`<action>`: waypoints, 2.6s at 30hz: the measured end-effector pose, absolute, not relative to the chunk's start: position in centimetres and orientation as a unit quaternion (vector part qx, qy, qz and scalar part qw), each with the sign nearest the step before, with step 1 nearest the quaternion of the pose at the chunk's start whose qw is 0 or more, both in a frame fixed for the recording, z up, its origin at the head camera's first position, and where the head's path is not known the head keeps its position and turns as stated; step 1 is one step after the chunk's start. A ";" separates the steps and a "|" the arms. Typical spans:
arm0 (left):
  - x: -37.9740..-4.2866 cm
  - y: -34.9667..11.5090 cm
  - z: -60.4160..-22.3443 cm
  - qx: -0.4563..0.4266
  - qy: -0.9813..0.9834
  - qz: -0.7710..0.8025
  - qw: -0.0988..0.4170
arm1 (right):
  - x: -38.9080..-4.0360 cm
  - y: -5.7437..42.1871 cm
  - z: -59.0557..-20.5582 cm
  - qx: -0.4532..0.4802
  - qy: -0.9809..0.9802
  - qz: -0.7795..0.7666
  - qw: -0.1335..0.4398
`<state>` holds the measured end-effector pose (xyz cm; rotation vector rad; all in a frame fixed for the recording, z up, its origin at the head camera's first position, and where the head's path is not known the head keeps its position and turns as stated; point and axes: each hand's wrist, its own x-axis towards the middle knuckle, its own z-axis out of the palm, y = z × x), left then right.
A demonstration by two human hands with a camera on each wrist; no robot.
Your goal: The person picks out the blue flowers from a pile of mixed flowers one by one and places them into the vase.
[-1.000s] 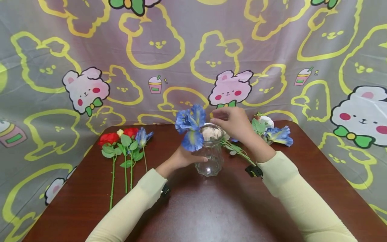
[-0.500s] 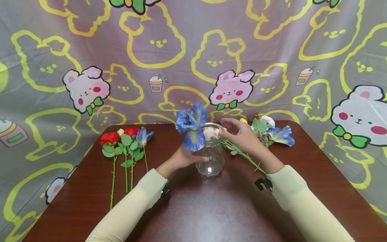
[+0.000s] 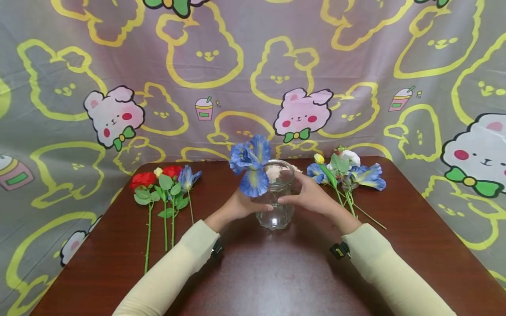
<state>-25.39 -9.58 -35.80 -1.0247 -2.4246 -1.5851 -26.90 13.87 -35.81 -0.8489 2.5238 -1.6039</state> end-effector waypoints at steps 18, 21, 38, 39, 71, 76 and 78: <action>-25.4 -9.4 -35.7 -0.330 -0.786 -0.522 0.025 | -27.2 13.8 -37.9 -0.276 0.775 -0.568 0.015; -25.3 -9.4 -35.6 -0.326 -0.789 -0.521 0.023 | -26.8 13.7 -37.7 -0.271 0.786 -0.556 0.008; -25.2 -9.6 -35.5 -0.335 -0.783 -0.524 0.025 | -26.8 13.6 -38.2 -0.271 0.797 -0.539 -0.010; -25.3 -9.5 -35.5 -0.337 -0.781 -0.526 0.025 | -26.8 13.6 -38.2 -0.271 0.797 -0.539 -0.009; -27.2 -16.2 -35.8 -0.150 -0.899 -0.412 -0.004 | -25.8 13.4 -37.1 -0.247 0.809 -0.533 0.005; -26.7 -18.9 -34.9 -0.106 -0.938 -0.331 -0.014 | -26.6 13.7 -38.3 -0.249 0.808 -0.535 0.002; -26.6 -19.9 -34.7 -0.090 -0.946 -0.309 -0.026 | -26.7 13.7 -38.3 -0.251 0.805 -0.538 0.003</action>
